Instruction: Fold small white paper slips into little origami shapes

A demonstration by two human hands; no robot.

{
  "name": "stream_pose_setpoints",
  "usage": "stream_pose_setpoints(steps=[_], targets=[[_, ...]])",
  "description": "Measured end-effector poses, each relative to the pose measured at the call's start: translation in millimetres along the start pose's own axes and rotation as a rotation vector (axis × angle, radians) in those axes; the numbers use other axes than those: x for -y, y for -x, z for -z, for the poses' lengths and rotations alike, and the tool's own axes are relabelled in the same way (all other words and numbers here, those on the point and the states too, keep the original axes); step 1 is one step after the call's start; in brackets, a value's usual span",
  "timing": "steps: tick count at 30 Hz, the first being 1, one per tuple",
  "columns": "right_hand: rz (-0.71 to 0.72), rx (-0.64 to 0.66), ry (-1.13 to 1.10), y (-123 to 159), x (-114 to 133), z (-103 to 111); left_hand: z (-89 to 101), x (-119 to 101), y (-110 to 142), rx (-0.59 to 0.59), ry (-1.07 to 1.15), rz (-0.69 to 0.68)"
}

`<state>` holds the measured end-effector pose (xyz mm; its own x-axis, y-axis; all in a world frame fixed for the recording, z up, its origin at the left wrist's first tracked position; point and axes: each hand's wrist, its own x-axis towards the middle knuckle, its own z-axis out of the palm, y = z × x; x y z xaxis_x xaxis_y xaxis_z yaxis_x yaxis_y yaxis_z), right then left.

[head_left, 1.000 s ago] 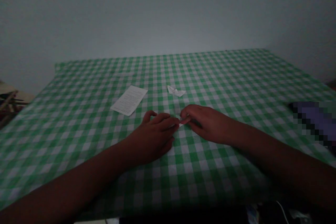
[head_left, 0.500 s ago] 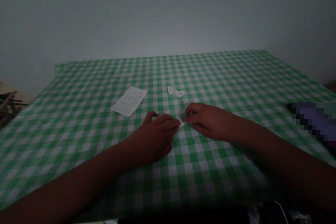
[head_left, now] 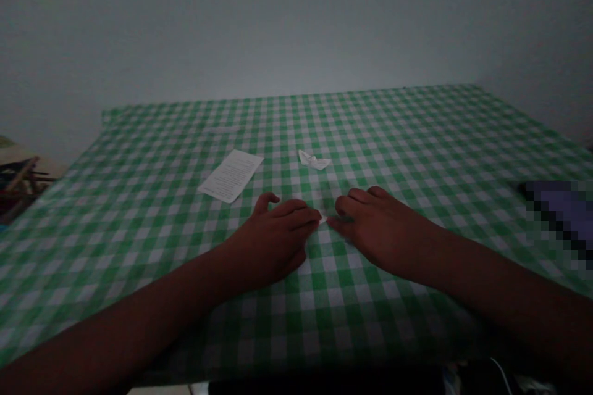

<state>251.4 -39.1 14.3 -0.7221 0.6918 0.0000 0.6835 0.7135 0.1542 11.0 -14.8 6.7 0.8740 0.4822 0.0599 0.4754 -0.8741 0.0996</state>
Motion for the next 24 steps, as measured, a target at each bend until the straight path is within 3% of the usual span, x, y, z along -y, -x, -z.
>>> stream_pose_setpoints(steps=[11,24], targets=[[-0.053,-0.063,-0.387,-16,-5,-13,-12.7,12,4,-0.018,0.018,0.043],[-0.167,-0.026,-0.207,-6,25,-3,-12.3,10,1,-0.013,0.041,0.081]])
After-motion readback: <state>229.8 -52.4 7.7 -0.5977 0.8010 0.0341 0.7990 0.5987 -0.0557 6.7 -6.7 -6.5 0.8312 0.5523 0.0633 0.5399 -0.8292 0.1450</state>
